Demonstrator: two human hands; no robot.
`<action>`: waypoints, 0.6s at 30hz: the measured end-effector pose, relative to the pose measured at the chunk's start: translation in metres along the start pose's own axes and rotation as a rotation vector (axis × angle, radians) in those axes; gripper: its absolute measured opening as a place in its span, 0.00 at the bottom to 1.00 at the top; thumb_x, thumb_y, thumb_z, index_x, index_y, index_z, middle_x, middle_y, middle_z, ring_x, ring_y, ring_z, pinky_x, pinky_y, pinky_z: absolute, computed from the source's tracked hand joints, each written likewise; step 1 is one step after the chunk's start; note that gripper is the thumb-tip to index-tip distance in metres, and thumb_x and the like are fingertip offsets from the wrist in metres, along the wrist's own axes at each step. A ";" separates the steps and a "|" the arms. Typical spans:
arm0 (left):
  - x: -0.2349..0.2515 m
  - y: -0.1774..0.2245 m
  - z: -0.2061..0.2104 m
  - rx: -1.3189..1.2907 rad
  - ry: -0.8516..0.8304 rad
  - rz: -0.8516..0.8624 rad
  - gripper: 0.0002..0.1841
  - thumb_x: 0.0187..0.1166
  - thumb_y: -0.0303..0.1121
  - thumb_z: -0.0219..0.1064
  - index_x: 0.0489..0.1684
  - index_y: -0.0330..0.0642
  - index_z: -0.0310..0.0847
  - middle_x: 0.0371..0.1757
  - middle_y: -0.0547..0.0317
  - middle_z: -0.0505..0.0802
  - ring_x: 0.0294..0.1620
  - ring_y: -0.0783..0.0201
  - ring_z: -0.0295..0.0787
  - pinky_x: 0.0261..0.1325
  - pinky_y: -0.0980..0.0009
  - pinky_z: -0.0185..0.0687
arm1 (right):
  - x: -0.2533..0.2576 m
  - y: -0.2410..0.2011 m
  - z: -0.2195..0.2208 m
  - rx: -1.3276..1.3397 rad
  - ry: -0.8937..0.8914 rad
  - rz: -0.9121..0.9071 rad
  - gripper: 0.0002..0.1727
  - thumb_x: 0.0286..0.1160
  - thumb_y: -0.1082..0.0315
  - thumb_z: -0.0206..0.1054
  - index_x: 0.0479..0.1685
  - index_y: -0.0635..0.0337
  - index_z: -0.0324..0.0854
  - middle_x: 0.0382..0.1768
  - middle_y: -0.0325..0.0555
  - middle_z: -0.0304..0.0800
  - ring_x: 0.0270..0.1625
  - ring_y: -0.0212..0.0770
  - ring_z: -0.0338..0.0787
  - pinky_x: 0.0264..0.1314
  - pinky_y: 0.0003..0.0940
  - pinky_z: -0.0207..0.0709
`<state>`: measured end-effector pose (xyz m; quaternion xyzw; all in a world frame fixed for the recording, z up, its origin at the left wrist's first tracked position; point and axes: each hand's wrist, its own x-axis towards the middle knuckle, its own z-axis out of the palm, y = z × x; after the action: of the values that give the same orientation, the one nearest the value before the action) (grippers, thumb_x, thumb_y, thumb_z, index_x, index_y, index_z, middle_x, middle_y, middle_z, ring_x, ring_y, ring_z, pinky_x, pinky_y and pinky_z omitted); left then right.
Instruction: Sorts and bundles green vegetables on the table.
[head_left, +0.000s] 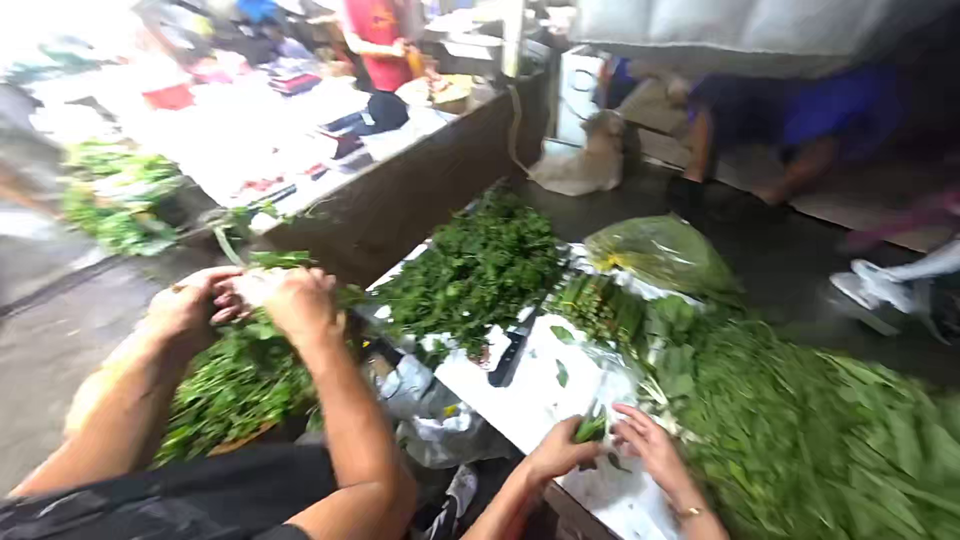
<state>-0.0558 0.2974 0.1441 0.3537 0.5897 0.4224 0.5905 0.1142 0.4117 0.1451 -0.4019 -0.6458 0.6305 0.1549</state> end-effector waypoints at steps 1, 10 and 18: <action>0.008 0.003 -0.007 -0.052 0.058 0.017 0.22 0.79 0.36 0.68 0.67 0.31 0.74 0.44 0.48 0.90 0.37 0.60 0.89 0.48 0.59 0.88 | 0.003 0.002 -0.002 0.006 0.026 -0.029 0.21 0.85 0.70 0.60 0.74 0.69 0.75 0.47 0.56 0.93 0.39 0.44 0.94 0.42 0.41 0.90; 0.093 0.063 -0.094 -0.118 0.431 0.000 0.24 0.86 0.34 0.58 0.78 0.31 0.65 0.49 0.43 0.86 0.40 0.58 0.84 0.47 0.59 0.82 | 0.091 -0.025 -0.047 -0.002 0.142 -0.066 0.22 0.89 0.69 0.55 0.76 0.72 0.70 0.55 0.59 0.86 0.44 0.41 0.90 0.46 0.37 0.87; 0.194 0.160 -0.129 0.216 0.465 0.063 0.29 0.86 0.38 0.60 0.81 0.29 0.62 0.69 0.29 0.83 0.69 0.40 0.84 0.71 0.43 0.78 | 0.203 -0.028 -0.081 0.002 0.392 0.064 0.29 0.91 0.65 0.57 0.86 0.72 0.60 0.83 0.70 0.67 0.80 0.61 0.76 0.79 0.54 0.71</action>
<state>-0.2072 0.5279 0.2062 0.3262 0.7400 0.4454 0.3843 0.0343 0.6160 0.1216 -0.5370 -0.5895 0.5454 0.2581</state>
